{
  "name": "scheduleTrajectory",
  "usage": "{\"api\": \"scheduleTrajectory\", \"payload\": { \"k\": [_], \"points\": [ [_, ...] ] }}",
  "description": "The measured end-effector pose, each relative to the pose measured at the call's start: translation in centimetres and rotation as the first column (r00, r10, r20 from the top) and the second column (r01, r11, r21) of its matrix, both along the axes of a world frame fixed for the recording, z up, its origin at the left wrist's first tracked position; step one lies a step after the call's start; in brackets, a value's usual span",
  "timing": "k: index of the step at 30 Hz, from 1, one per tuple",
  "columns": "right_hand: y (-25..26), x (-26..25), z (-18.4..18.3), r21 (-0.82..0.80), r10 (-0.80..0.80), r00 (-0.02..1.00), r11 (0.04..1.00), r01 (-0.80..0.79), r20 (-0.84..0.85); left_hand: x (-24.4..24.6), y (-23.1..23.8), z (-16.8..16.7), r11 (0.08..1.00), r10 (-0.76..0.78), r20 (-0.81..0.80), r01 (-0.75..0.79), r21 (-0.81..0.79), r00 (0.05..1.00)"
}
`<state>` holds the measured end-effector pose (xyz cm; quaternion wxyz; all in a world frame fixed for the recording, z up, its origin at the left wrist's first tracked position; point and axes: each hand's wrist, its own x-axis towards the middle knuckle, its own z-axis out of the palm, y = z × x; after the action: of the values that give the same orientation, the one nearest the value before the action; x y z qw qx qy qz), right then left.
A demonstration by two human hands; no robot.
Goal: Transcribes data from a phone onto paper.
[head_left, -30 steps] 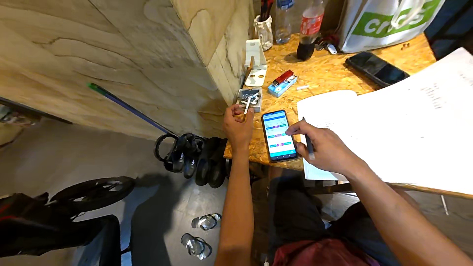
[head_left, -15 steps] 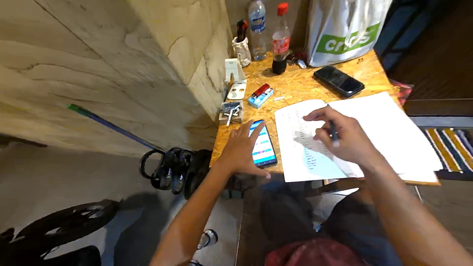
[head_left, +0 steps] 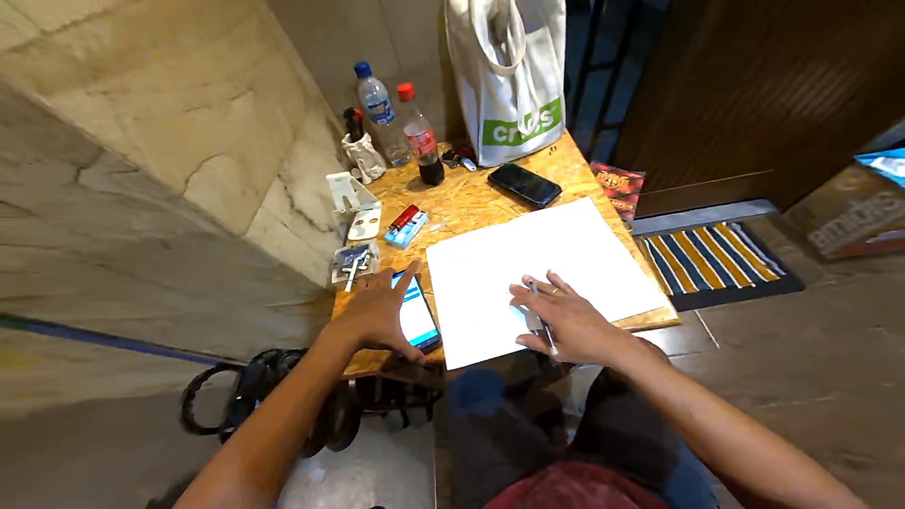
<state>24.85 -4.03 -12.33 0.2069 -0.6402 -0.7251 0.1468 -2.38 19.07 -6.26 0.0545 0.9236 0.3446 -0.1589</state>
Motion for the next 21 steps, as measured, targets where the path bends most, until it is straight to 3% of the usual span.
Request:
{"api": "scheduleTrajectory", "payload": {
  "k": [4,8,12,15,18,21],
  "points": [
    [1.0,-0.6,0.0,-0.016,-0.003,1.000,1.000,0.002,-0.018,-0.5,0.9,2.7,0.997,0.002,0.132,-0.012,0.075,0.991],
    [2.0,-1.3,0.5,-0.056,-0.018,1.000,0.998,0.017,-0.016,3.1,0.6,5.0,0.991,-0.049,0.227,0.019,0.132,0.973],
    [2.0,-0.5,0.6,-0.034,-0.009,0.996,0.999,0.006,-0.090,9.5,0.1,2.8,0.985,-0.150,0.262,0.122,0.122,0.953],
    [1.1,0.9,0.0,0.096,-0.051,0.966,0.992,0.078,-0.252,13.5,0.3,0.4,0.983,-0.177,0.252,0.161,0.083,0.951],
    [0.9,3.7,0.7,0.214,-0.101,0.934,0.960,0.182,-0.342,15.1,0.8,-0.5,0.989,-0.149,0.213,0.150,0.014,0.966],
    [2.1,6.9,2.9,0.164,-0.158,0.847,0.947,0.276,-0.508,15.2,1.2,-0.4,0.991,-0.112,0.141,0.121,-0.056,0.984]
  ]
}}
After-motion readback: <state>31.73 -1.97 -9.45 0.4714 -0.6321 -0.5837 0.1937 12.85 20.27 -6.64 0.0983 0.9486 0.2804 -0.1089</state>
